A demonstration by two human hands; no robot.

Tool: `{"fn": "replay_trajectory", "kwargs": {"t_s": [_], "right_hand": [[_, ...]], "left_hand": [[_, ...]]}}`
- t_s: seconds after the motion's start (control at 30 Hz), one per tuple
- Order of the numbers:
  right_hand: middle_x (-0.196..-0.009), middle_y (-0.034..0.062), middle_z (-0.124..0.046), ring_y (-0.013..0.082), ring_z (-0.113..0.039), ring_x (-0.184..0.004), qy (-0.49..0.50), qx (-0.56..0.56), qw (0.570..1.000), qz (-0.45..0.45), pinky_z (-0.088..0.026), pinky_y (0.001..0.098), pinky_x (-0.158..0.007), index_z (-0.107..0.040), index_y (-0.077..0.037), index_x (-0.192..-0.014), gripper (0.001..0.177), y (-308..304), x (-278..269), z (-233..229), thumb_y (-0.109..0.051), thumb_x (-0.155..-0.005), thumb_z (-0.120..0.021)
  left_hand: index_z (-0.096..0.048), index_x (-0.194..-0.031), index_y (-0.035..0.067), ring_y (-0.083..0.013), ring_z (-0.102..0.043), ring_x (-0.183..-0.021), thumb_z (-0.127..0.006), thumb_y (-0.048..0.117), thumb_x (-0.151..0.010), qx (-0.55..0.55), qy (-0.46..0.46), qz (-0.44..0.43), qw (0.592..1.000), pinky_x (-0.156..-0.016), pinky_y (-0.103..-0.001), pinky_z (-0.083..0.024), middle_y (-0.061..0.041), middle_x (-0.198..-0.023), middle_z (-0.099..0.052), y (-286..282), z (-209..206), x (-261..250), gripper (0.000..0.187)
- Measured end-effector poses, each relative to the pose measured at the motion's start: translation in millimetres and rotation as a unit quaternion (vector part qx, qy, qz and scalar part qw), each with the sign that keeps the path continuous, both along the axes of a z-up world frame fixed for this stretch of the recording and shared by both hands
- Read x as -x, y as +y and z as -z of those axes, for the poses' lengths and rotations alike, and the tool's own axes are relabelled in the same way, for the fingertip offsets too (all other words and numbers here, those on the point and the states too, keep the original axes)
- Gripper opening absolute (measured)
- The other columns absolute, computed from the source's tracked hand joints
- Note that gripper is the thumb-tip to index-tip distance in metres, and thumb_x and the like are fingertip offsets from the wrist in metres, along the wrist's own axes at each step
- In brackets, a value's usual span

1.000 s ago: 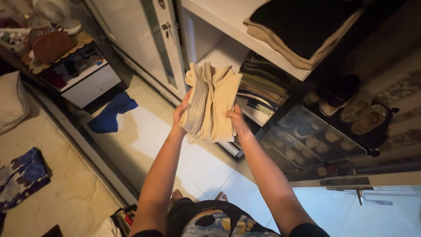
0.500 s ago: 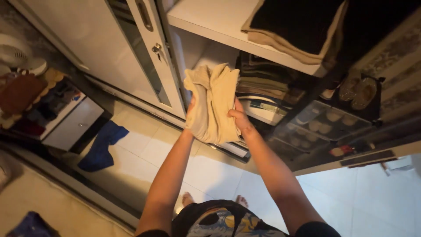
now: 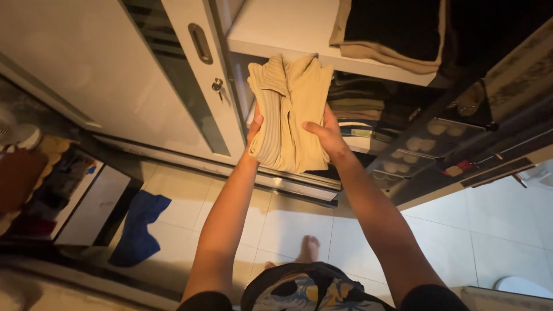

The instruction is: The person picks up a folded beige shirt from a bed, smooths it out, carries it to a closet, and places it neatly on a shelf.

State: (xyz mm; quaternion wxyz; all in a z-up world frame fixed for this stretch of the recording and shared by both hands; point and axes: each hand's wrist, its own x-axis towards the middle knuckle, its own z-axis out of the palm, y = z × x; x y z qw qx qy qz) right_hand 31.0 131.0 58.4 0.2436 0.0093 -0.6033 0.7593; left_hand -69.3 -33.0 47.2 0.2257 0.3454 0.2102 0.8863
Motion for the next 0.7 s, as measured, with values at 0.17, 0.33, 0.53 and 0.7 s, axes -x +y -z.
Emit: {"fn": "replay_trajectory", "kwargs": {"t_s": [0.17,0.33,0.53,0.7], "right_hand": [[-0.127,0.0086,-0.066,0.0180,-0.064,-0.113,-0.001,-0.033,0.999,0.030,-0.056,0.0407,-0.096,-0.053,-0.010,-0.143,0.068,4,8,-35,0.004,-0.082,-0.078],[-0.124,0.0083,-0.068,0.0190,-0.065,-0.109,0.001,-0.050,0.998,0.042,-0.055,0.0417,-0.095,-0.058,-0.011,-0.136,0.060,24,32,-48,0.003,-0.081,-0.078],[-0.120,0.0067,-0.069,0.0180,-0.066,-0.108,0.029,-0.042,0.998,0.042,-0.056,0.0410,-0.092,-0.060,-0.010,-0.131,0.055,39,67,-57,0.002,-0.080,-0.079],[-0.118,0.0047,-0.068,0.0175,-0.066,-0.108,0.058,-0.044,0.997,0.036,-0.056,0.0378,-0.093,-0.058,-0.010,-0.130,0.058,58,97,-87,0.004,-0.078,-0.079]], "left_hand": [[-0.015,-0.168,0.021,-0.0368,-0.034,-0.153,-0.054,0.029,-0.104,-0.034,0.021,0.009,0.999,-0.129,-0.058,-0.019,-0.018,-0.169,-0.027,18,-18,21,0.075],[-0.015,-0.168,0.023,-0.0365,-0.035,-0.152,-0.060,0.032,-0.102,-0.036,0.026,0.002,0.999,-0.129,-0.058,-0.020,-0.018,-0.169,-0.027,37,-11,52,0.080],[-0.020,-0.167,0.021,-0.0357,-0.042,-0.149,-0.067,0.031,-0.100,-0.019,0.038,-0.018,0.999,-0.127,-0.054,-0.028,-0.019,-0.164,-0.038,50,-38,80,0.083],[-0.018,-0.167,0.018,-0.0389,-0.041,-0.149,-0.071,0.031,-0.094,-0.040,0.053,-0.036,0.997,-0.127,-0.059,-0.027,-0.024,-0.164,-0.036,66,-72,104,0.091]]}}
